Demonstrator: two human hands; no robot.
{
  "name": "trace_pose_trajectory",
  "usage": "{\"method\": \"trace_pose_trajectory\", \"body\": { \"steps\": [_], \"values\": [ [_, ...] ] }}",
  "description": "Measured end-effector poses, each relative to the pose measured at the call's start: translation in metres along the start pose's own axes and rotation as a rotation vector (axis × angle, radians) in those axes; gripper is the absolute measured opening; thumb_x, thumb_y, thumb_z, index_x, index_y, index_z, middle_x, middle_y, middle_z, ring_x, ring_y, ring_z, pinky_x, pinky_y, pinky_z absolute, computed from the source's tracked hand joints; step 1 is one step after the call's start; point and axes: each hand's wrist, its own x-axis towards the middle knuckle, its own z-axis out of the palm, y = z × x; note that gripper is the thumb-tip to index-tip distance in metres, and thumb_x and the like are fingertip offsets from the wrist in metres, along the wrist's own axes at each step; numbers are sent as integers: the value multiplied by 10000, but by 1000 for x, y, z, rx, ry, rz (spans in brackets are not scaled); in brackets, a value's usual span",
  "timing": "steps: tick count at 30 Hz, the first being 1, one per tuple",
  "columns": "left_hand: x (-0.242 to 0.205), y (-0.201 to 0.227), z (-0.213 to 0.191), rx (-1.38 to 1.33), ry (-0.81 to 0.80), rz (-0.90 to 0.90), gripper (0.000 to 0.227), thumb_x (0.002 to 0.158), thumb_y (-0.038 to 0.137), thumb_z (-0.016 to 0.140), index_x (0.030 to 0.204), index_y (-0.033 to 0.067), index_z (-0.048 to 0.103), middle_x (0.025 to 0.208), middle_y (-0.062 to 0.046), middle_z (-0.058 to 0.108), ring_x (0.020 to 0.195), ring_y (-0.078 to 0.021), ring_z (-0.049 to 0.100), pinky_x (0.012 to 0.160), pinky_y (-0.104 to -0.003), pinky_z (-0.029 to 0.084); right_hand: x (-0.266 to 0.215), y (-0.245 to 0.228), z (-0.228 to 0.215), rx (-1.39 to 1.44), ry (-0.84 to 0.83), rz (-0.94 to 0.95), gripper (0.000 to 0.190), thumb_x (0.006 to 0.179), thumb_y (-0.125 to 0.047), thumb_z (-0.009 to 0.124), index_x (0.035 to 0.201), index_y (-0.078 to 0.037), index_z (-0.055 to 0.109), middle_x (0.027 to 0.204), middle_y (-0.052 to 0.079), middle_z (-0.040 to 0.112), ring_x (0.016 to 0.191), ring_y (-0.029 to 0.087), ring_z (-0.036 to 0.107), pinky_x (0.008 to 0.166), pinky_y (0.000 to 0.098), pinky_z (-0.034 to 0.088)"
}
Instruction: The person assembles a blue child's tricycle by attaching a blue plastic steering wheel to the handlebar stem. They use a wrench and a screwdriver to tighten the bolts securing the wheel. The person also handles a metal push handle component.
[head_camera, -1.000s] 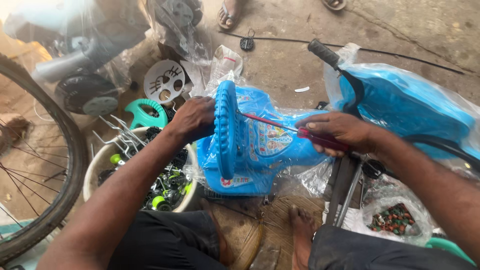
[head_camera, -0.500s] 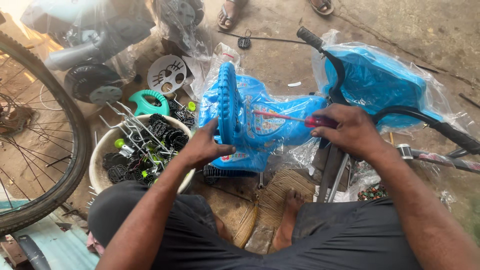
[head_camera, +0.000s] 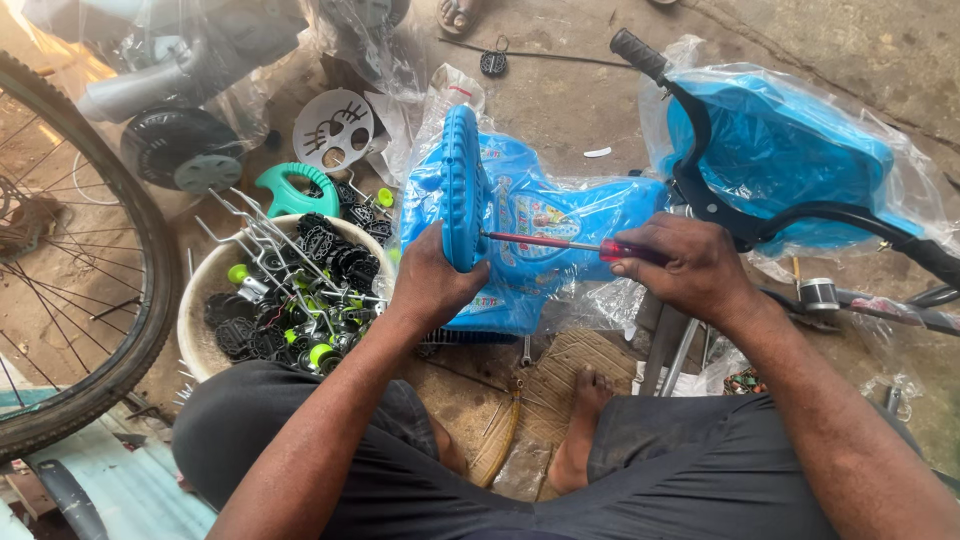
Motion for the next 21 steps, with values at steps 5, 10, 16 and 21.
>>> {"method": "trace_pose_trajectory", "body": {
  "steps": [5,10,16,21],
  "values": [
    [1,2,-1,70,-11,-18,381,759,266,807,986,17,628,864,-202,692,849,-412,696,764,-508,541,0,3,0,44,8,0,255,803,-217,831,1031,-124,767,809,4,704,703,123,686,600,290,555],
    [1,2,0,117,-20,-61,410,757,296,811,992,17,621,871,-210,694,849,-415,695,771,-516,541,-1,3,0,31,4,6,245,805,-222,838,1017,-118,769,803,5,706,690,119,677,582,289,550],
    [1,0,3,108,11,-51,436,751,298,821,1012,12,622,887,-220,693,854,-421,690,781,-518,540,-2,9,6,60,-11,26,244,812,-219,828,1029,-121,773,792,9,705,663,125,659,560,300,535],
    [1,-1,2,68,11,29,383,750,267,811,993,25,640,886,-200,695,867,-422,685,770,-511,538,-7,27,16,-60,14,-120,316,812,-275,841,1059,-99,753,834,41,696,708,152,660,629,326,536]
  ]
}}
